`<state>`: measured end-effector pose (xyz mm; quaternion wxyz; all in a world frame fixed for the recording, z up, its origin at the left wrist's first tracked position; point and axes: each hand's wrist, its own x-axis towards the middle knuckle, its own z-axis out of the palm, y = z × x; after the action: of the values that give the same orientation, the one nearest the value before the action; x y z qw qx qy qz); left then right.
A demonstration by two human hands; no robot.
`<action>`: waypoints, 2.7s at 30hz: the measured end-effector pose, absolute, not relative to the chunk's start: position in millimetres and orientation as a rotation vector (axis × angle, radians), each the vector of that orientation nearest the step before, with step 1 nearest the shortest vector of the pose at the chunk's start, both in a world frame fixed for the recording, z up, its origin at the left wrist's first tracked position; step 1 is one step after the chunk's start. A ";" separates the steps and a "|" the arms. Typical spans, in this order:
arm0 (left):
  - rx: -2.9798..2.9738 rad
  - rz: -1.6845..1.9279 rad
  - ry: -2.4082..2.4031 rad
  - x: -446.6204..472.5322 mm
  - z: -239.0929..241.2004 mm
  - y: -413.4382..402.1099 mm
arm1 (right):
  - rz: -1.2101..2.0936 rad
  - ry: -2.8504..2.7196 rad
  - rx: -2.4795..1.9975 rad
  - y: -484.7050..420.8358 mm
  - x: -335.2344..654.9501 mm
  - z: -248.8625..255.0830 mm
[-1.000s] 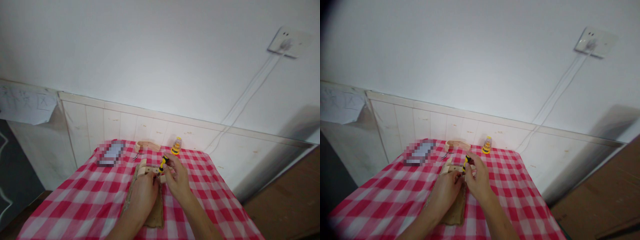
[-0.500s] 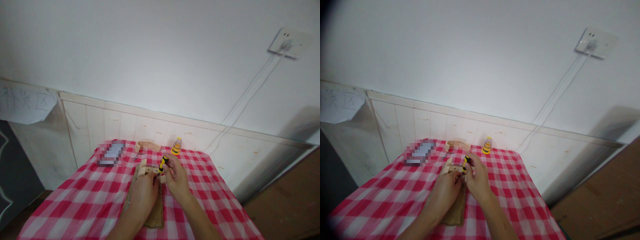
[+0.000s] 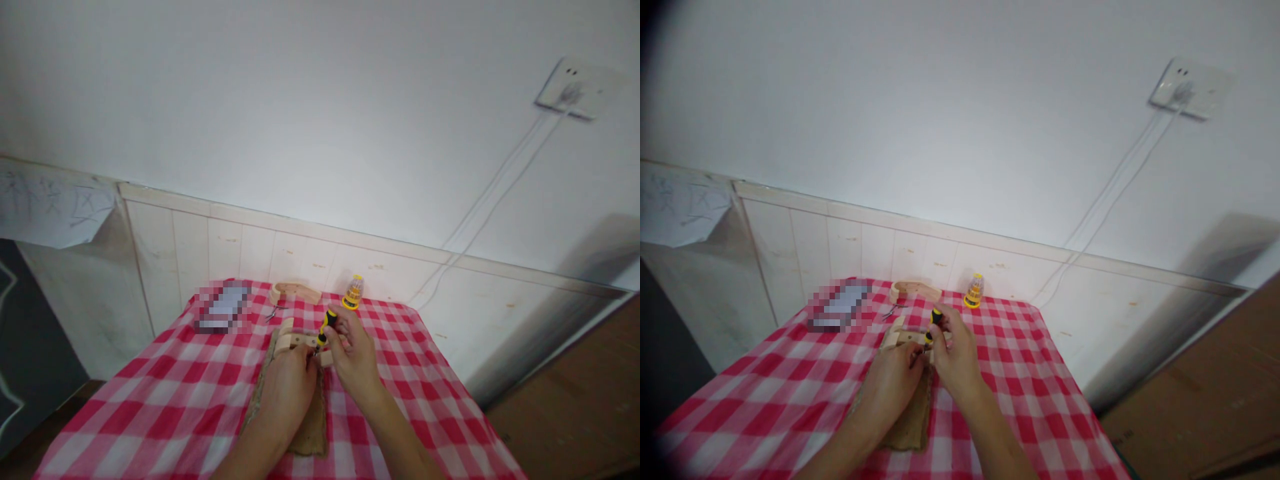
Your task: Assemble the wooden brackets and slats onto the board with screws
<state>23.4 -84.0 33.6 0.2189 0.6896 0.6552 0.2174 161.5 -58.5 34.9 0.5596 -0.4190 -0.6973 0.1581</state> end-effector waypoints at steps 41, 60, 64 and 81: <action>1.874 0.586 1.756 22.4 34.8 -82.3 | 0.262 -1.685 -1.021 -68.4 154.6 31.1; 1.905 0.571 1.800 23.1 34.2 -83.4 | 0.382 -1.556 -1.002 -59.3 154.6 33.6; 1.897 0.587 1.810 23.3 33.8 -83.7 | 0.356 -1.565 -1.004 -59.1 154.8 35.8; 1.916 0.625 1.804 23.2 32.5 -83.9 | 0.201 -1.677 -1.022 -62.2 154.8 38.1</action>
<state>23.2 -83.9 32.5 0.2169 0.6915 0.6511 0.2255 154.8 -62.2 38.1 0.5510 -0.4321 -0.7089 0.0849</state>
